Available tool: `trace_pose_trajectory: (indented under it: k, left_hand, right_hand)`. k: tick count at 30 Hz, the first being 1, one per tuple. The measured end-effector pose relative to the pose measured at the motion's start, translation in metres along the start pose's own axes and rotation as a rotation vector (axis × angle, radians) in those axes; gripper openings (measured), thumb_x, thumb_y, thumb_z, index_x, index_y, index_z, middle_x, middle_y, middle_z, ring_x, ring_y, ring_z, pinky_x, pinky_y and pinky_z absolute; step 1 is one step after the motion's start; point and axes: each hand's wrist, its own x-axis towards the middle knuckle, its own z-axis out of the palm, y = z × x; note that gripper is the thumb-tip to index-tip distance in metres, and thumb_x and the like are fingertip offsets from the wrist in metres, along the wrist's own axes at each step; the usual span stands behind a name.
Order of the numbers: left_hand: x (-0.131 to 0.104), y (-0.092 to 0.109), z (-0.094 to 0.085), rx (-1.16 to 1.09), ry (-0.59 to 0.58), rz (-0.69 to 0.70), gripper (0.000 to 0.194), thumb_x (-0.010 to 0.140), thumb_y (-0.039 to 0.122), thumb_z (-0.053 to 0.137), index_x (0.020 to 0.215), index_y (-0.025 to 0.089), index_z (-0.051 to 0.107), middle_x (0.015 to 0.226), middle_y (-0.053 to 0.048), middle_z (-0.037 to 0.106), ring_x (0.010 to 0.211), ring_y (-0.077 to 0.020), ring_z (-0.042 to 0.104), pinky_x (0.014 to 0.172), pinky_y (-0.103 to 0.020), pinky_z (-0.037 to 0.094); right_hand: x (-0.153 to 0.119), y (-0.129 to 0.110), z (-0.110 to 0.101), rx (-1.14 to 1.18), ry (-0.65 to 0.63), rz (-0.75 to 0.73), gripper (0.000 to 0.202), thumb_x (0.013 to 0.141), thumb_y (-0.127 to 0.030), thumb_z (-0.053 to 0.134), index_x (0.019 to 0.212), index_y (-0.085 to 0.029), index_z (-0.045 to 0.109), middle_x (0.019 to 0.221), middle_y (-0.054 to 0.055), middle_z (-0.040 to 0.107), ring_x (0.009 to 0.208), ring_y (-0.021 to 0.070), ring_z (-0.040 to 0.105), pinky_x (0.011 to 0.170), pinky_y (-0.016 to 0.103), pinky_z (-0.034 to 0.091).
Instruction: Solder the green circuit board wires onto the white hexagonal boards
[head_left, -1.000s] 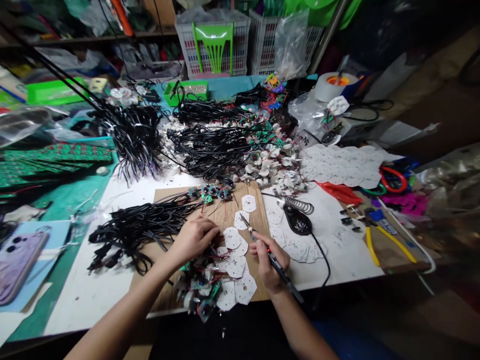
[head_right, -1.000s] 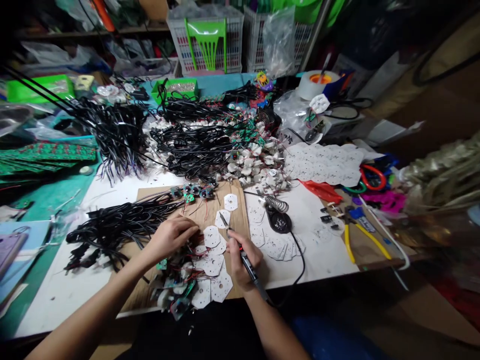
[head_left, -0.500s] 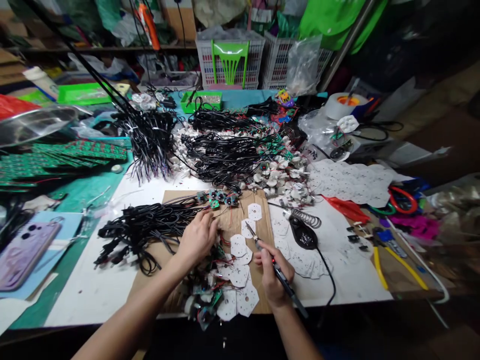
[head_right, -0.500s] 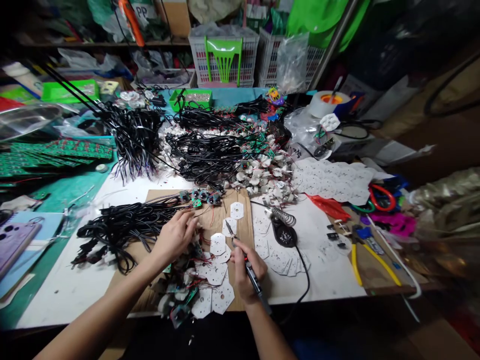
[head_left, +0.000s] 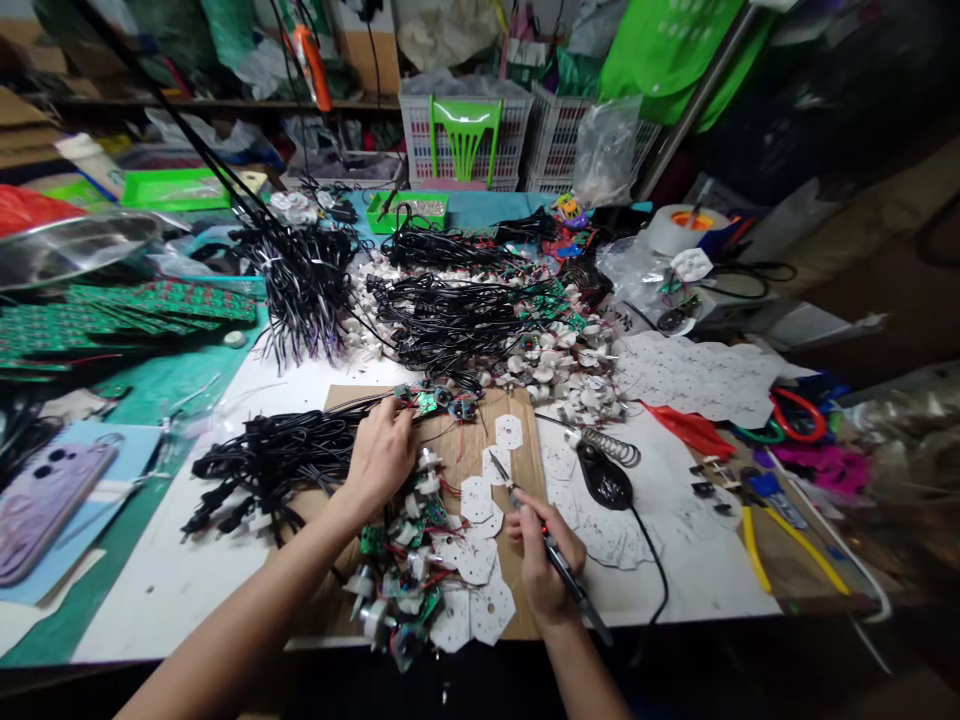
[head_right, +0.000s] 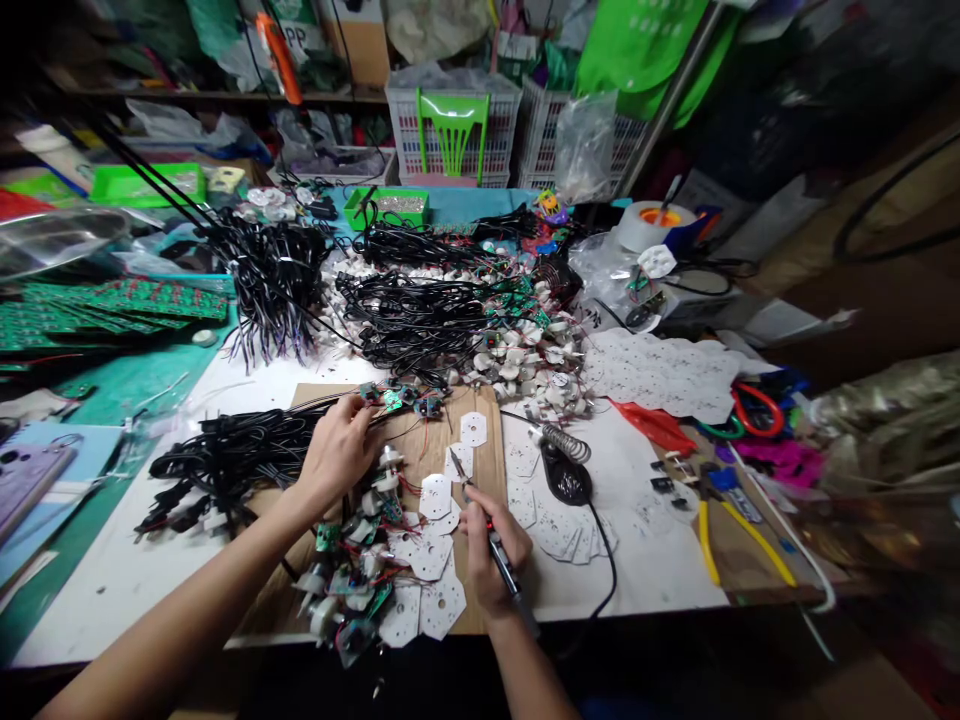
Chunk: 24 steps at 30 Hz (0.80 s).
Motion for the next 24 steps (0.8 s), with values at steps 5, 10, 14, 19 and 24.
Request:
trace_pose_trajectory:
  k: [5, 10, 14, 19, 24]
  left_hand:
    - [0.003, 0.002, -0.005, 0.066, -0.072, -0.006, 0.024, 0.098, 0.031, 0.055, 0.100, 0.016, 0.073, 0.105, -0.015, 0.068, 0.104, -0.0319, 0.062, 0.082, -0.042, 0.049]
    - [-0.001, -0.003, -0.004, -0.057, -0.059, 0.050, 0.032, 0.101, 0.035, 0.053, 0.082, 0.019, 0.074, 0.097, -0.010, 0.068, 0.092, -0.0249, 0.063, 0.081, -0.037, 0.044]
    - [0.005, 0.001, -0.010, -0.004, 0.034, 0.141, 0.022, 0.098, 0.024, 0.057, 0.087, 0.019, 0.076, 0.092, -0.010, 0.066, 0.089, -0.0249, 0.059, 0.076, -0.037, 0.040]
    - [0.041, 0.022, -0.019, 0.011, -0.120, 0.665, 0.023, 0.096, 0.013, 0.057, 0.100, 0.023, 0.077, 0.107, -0.010, 0.064, 0.096, -0.0237, 0.056, 0.079, -0.036, 0.041]
    - [0.075, 0.034, -0.017, 0.060, -0.215, 0.847, 0.015, 0.093, 0.014, 0.061, 0.089, 0.017, 0.075, 0.105, -0.012, 0.062, 0.099, -0.0259, 0.057, 0.079, -0.037, 0.044]
  right_hand:
    - [0.001, 0.000, 0.000, -0.003, 0.003, -0.020, 0.032, 0.101, -0.041, 0.060, 0.105, -0.017, 0.080, 0.071, 0.004, 0.078, 0.053, 0.0149, 0.072, 0.053, 0.023, 0.060]
    - [0.001, 0.001, 0.001, -0.008, 0.018, -0.036, 0.030, 0.101, -0.038, 0.059, 0.107, -0.017, 0.080, 0.071, 0.004, 0.078, 0.054, 0.0149, 0.072, 0.053, 0.023, 0.060]
    - [0.000, -0.007, -0.001, 0.013, 0.035, -0.049, 0.030, 0.101, -0.038, 0.059, 0.106, -0.017, 0.080, 0.070, 0.003, 0.077, 0.052, 0.0148, 0.072, 0.055, 0.024, 0.061]
    - [0.002, -0.021, -0.013, 0.037, 0.092, -0.031, 0.030, 0.101, -0.037, 0.059, 0.105, -0.018, 0.080, 0.069, 0.002, 0.077, 0.052, 0.0149, 0.072, 0.052, 0.024, 0.062]
    - [0.004, -0.026, -0.038, 0.000, 0.175, -0.064, 0.028, 0.101, -0.034, 0.058, 0.107, -0.018, 0.080, 0.072, 0.003, 0.078, 0.055, 0.0148, 0.073, 0.054, 0.023, 0.063]
